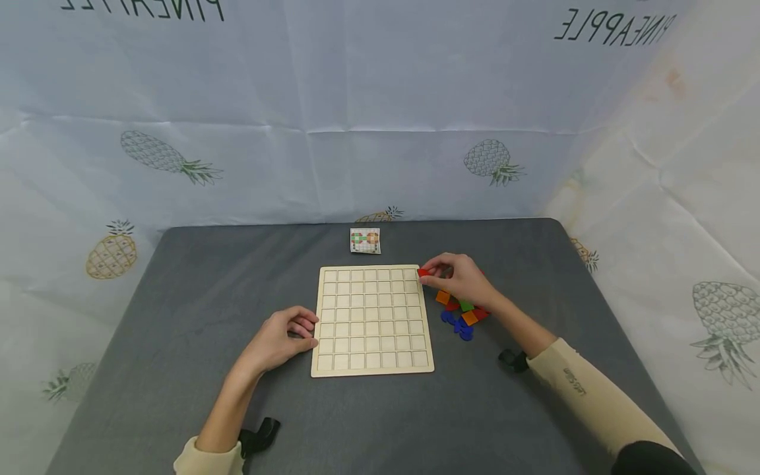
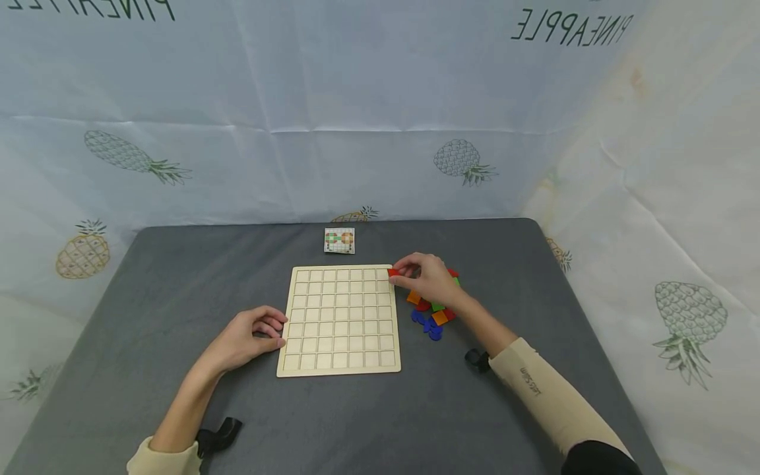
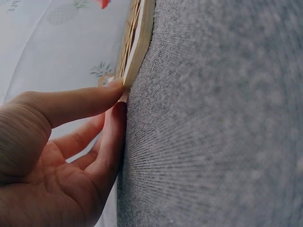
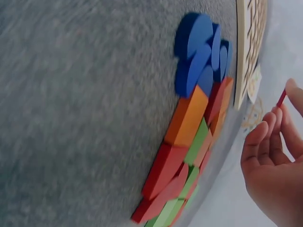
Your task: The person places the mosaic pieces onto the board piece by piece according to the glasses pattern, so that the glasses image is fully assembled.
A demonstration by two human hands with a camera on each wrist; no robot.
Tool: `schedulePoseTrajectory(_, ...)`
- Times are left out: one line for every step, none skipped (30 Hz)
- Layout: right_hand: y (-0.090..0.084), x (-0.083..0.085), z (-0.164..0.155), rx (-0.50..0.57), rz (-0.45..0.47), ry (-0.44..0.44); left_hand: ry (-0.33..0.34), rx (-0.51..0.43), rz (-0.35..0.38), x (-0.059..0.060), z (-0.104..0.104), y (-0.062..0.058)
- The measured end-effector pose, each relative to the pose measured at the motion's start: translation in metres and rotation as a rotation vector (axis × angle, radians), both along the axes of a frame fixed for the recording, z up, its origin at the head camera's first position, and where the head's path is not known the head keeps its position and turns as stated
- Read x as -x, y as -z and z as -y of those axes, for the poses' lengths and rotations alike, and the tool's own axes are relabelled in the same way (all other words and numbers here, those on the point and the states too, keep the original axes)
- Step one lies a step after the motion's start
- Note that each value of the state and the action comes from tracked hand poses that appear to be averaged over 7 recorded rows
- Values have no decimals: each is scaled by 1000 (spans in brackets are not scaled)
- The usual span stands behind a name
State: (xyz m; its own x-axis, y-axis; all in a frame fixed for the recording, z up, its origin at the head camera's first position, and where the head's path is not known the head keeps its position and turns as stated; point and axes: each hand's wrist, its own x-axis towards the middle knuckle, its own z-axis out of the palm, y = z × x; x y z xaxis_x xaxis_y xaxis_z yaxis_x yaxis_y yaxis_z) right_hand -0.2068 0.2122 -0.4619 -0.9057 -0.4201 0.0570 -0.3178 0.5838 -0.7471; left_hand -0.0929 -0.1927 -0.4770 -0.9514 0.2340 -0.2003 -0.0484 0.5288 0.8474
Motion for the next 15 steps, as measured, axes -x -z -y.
schedulePoseTrajectory(1, 0, 2, -6, -7, -13, 0, 1, 0, 0, 0, 0)
schedulePoseTrajectory(1, 0, 5, -16, -10, -21, 0, 0, -1, 0, 0, 0)
schedulePoseTrajectory(2, 0, 7, -24, -14, -32, 1, -2, 1, 0, 0, -1)
schedulePoseTrajectory(3, 0, 9, -34, -16, -42, 2, -3, 2, 0, 0, -1)
schedulePoseTrajectory(4, 0, 10, -46, -19, -51, 3, -4, 3, 0, 0, -1)
schedulePoseTrajectory(5, 1, 12, -60, -21, -60, 3, -4, 5, 0, 0, -2)
schedulePoseTrajectory(6, 1, 13, -76, -23, -70, 3, -5, 5, 0, 0, -2)
schedulePoseTrajectory(7, 1, 15, -98, -27, -76, 4, -5, 5, 0, 0, -2)
schedulePoseTrajectory(8, 1, 16, -118, -34, -85, 4, -5, 4, 0, 0, -2)
schedulePoseTrajectory(8, 2, 18, -137, -35, -90, 3, -4, 4, 0, 0, -2)
schedulePoseTrajectory(9, 2, 19, -156, -40, -97, 2, -2, 3, 0, 0, -2)
schedulePoseTrajectory(9, 2, 21, -176, -47, -103, 1, -1, 3, 0, 0, -2)
schedulePoseTrajectory(9, 2, 22, -194, -53, -107, 0, 1, 3, 0, -1, -2)
schedulePoseTrajectory(9, 2, 23, -207, -56, -109, -1, 2, 4, 0, -1, -2)
schedulePoseTrajectory(8, 1, 25, -217, -60, -111, -2, 4, 4, 0, -1, -2)
